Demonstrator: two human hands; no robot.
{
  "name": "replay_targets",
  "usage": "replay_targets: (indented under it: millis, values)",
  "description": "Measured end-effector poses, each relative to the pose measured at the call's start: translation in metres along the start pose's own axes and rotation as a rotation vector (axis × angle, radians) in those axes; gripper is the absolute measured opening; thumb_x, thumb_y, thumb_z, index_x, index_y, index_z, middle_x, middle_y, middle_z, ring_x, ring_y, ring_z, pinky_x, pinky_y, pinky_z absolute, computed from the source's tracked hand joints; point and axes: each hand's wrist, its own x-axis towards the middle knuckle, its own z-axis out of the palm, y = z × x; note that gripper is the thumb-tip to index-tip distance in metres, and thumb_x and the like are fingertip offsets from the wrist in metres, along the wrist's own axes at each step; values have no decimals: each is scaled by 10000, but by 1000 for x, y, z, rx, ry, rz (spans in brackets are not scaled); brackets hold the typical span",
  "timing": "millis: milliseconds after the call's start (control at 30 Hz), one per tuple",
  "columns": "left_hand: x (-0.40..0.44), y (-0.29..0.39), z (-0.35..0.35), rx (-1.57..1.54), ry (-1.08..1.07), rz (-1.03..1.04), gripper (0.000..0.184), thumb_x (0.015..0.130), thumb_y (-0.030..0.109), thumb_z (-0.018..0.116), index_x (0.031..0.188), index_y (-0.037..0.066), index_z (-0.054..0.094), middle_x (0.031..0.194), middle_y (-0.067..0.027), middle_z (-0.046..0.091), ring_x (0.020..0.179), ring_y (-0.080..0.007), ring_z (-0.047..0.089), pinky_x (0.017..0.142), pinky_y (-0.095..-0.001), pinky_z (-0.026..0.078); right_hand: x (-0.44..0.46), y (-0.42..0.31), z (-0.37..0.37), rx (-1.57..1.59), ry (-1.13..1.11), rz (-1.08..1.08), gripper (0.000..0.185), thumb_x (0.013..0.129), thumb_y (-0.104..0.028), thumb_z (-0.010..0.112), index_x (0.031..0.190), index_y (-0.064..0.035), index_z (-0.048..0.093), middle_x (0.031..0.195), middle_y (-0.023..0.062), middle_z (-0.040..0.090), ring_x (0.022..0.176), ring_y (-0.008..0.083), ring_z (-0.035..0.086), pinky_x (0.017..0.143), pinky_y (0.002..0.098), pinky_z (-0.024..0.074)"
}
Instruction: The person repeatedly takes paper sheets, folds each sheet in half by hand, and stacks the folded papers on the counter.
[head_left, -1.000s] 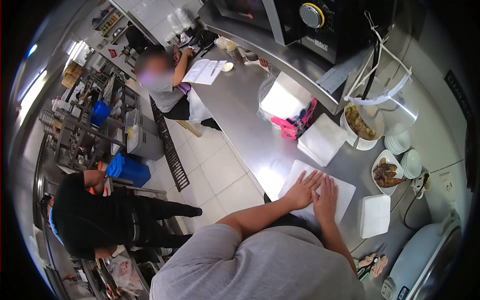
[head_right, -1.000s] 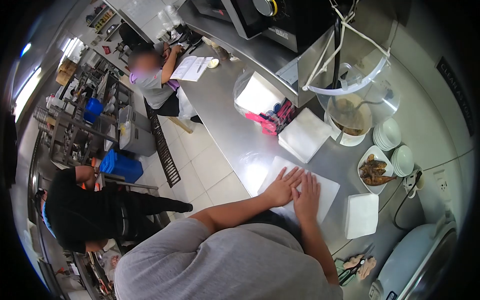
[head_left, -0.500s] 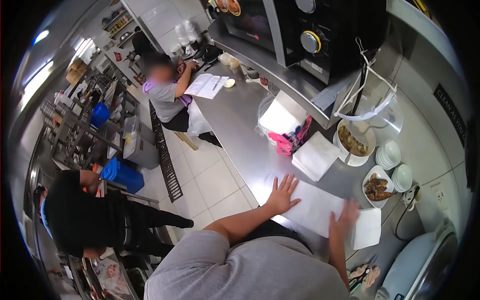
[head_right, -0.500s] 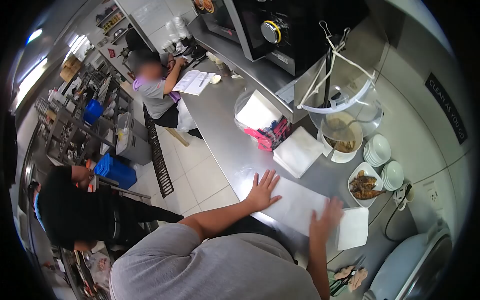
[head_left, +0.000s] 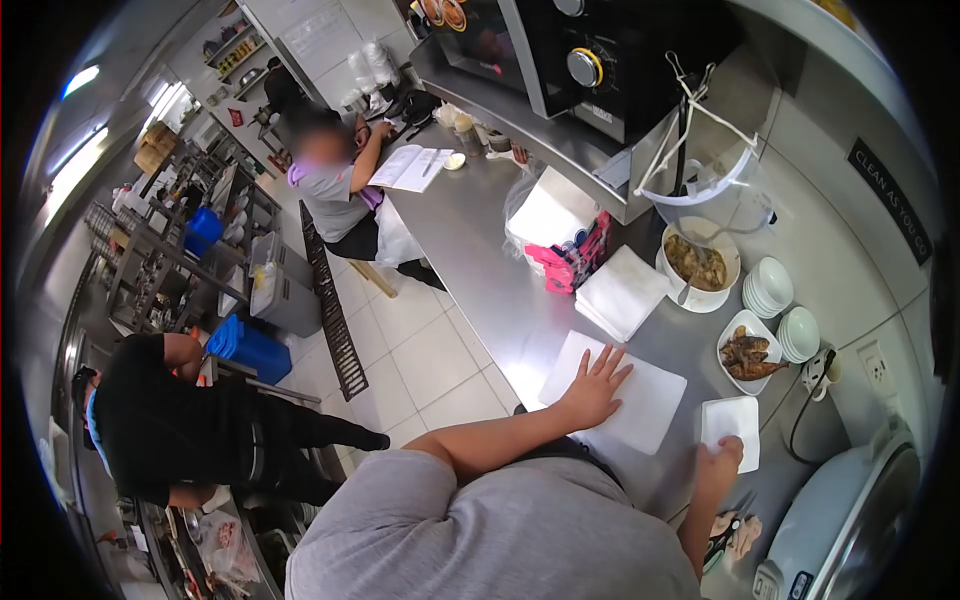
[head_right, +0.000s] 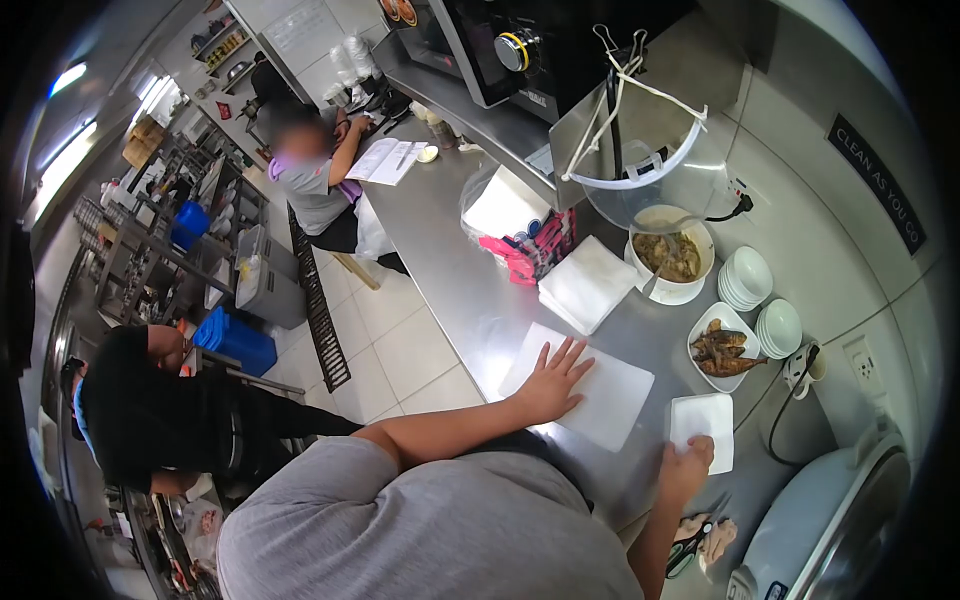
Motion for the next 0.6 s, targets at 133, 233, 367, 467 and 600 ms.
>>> replay_targets:
  millis: [133,233,367,467,600]
  values:
    - [-9,-5,5,-91,-94,31,640,856,270,614,1414,67,377,1538,-199,179,1445,-376,103,1139,-581,121,1,-16,-3,-72,-27,40,260,698,-30,673,865,-4,475,983,177,523,974,397,510,828,478,423]
    - [-18,-8,10,-103,-97,56,623,854,265,615,1404,70,394,1530,-197,201,1442,-376,119,1137,-580,142,0,-15,0,-92,-31,33,226,712,-18,663,841,1,479,974,189,524,961,400,514,822,482,422]
    - [-16,-12,18,-78,-33,149,640,857,308,619,1410,82,390,1531,-187,206,1445,-369,113,1137,-579,145,0,-9,0,-76,-38,-14,157,755,-5,631,834,11,497,988,220,542,982,412,521,852,491,422]
    - [-11,-17,25,-35,30,184,662,875,374,592,1431,98,363,1539,-174,201,1448,-357,111,1142,-569,136,1,7,8,-89,-90,0,87,801,-4,590,850,20,523,1032,251,561,1029,428,519,893,491,419]
    - [-15,-29,44,27,65,191,689,909,462,515,1468,119,305,1553,-157,187,1450,-342,118,1147,-557,122,0,20,13,-95,-81,-13,49,845,-12,548,877,25,546,1100,283,568,1094,441,512,942,479,412]
